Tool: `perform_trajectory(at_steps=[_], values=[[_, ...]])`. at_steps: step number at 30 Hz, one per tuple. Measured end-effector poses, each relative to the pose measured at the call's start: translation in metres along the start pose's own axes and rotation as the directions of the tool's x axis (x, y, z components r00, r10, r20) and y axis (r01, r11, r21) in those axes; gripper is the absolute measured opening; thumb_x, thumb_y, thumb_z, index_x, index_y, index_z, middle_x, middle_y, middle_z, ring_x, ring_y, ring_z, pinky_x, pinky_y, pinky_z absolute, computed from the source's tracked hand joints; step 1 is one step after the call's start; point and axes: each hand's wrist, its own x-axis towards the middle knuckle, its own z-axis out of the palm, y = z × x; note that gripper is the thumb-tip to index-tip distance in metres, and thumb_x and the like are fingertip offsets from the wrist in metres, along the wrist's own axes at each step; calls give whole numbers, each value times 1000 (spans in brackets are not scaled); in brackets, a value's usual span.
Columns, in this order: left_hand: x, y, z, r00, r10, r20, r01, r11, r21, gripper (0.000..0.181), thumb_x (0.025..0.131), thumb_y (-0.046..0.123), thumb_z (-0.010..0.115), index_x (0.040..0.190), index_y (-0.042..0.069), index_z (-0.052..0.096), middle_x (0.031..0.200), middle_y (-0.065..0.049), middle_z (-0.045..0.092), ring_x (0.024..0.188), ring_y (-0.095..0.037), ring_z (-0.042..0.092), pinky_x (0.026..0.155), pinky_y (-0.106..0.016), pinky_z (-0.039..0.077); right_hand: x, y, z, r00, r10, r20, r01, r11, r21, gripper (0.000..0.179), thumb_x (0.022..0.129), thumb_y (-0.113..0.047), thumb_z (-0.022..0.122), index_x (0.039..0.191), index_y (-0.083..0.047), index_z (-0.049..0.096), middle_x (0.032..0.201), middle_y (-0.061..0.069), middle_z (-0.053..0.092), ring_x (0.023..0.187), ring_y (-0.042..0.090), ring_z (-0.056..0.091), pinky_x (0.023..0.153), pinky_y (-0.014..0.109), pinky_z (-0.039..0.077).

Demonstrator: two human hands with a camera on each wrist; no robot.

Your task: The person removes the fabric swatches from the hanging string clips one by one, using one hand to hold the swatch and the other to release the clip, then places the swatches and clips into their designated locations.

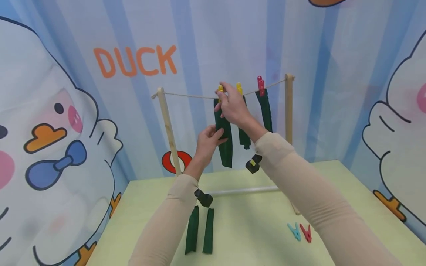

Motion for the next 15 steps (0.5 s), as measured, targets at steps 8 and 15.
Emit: perform_trajectory(at_steps=[8,15], values=[[0,-2,1,1000,-14,-8,13,1000,-27,22,102,10,59,119,-3,62,104,-10,66,99,-20,66,89,-35,57,-1,1,4,1000,-17,-12,17,1000,6,37,109,-18,42,144,-7,43,129,11,54,74,24,63,62,29,55],[-2,0,0,999,-29,-16,29,999,-21,27,103,11,56,125,-4,61,114,-14,66,103,-23,66,88,-34,57,-4,-1,8,997,-67,-43,68,998,6,31,108,-16,44,137,-6,50,121,11,57,71,25,65,60,28,55]])
